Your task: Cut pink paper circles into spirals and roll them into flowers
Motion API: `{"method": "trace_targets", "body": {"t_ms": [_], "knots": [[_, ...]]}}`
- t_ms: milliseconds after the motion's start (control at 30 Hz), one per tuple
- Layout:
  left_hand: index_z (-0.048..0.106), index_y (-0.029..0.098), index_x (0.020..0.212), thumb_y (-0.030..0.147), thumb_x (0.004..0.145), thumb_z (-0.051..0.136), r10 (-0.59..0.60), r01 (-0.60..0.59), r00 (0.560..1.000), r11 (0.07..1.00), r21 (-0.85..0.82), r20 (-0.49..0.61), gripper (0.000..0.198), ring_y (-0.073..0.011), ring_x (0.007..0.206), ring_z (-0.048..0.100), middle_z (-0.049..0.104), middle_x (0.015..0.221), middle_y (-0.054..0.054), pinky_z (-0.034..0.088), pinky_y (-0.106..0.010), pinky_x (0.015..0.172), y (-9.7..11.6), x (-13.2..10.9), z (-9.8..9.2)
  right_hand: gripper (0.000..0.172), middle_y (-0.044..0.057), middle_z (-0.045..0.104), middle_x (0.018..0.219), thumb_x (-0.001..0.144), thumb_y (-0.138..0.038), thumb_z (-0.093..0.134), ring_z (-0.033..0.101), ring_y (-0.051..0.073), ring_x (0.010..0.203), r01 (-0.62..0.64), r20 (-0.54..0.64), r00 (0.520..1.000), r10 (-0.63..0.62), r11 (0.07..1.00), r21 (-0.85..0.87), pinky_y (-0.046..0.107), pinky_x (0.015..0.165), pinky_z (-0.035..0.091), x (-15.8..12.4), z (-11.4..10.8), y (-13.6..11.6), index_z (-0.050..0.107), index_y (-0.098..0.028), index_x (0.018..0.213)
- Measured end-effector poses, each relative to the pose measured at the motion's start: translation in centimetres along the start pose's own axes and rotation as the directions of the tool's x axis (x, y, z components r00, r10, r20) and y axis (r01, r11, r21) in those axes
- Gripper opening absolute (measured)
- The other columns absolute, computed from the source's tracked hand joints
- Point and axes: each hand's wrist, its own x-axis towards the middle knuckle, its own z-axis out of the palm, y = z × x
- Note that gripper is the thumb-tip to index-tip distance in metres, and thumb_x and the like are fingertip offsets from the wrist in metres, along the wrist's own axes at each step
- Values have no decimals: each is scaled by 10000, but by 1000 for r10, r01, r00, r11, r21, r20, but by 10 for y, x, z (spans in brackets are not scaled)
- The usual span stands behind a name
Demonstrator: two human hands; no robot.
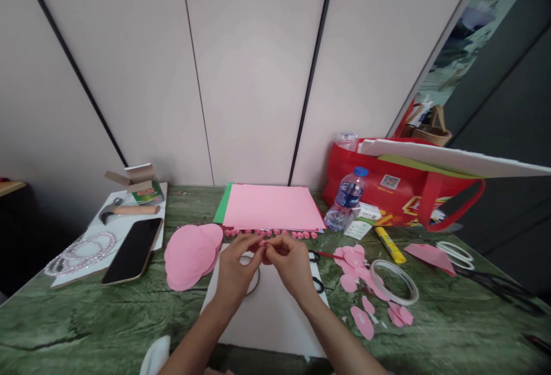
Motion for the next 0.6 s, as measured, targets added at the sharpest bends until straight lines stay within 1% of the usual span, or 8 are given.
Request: {"method": "trace_targets", "body": {"t_ms": [67,133,200,300,367,433,533,600], "knots": [[662,196,893,188,705,578,14,-14,1000,1000,-12,9,206,-145,723,596,629,860,-46,498,-261,672,-2,0,1,97,14,621,551,642,-236,588,590,154,495,-12,16,1000,11,999,37,271,500,499,0,0,0,593,-140,634],[645,187,919,177,702,573,-15,15,1000,999,-40,0,229,-139,726,598,626,871,-46,502,-262,675,-4,-1,1,93,12,618,548,653,-229,578,584,149,497,11,22,1000,-12,1000,14,266,505,494,-2,1,-2,595,-140,632],[634,174,927,177,693,579,-97,96,995,991,-93,3,240,-144,743,602,631,876,-49,502,-262,686,-4,-1,2,74,14,626,575,664,-203,565,586,146,526,73,2,997,-73,995,-64,259,527,488,-5,2,-3,604,-144,644],[629,155,892,201,692,582,-239,241,971,955,-172,29,210,-156,765,609,647,846,-54,495,-265,705,-1,-1,3,81,14,634,612,671,-167,546,583,145,566,180,-37,980,-193,957,-227,255,563,478,-10,4,-5,626,-158,664],[623,147,877,222,701,575,-298,298,954,934,-198,29,197,-161,779,610,652,825,-54,487,-271,728,0,-1,3,95,15,633,614,671,-157,540,581,147,572,207,-38,973,-228,933,-293,259,570,474,-11,5,-6,635,-163,668],[611,142,899,230,701,572,-320,319,947,927,-199,31,220,-164,793,608,646,820,-54,484,-275,734,0,-1,4,92,18,637,618,671,-158,539,586,152,574,179,-39,980,-197,944,-276,266,574,477,-11,5,-5,632,-160,669],[586,135,956,217,676,589,-322,331,944,923,-198,75,292,-169,783,607,636,837,-59,497,-276,692,-1,0,6,84,32,648,633,675,-186,546,603,165,575,71,-30,997,-75,989,-129,279,566,494,-7,5,-1,618,-145,675],[574,134,975,215,666,595,-332,344,939,914,-217,91,320,-170,770,612,637,851,-65,503,-276,670,-1,1,6,97,39,649,630,675,-210,552,606,171,560,10,-8,1000,-10,999,-42,286,545,500,-5,4,1,612,-135,681]]}}
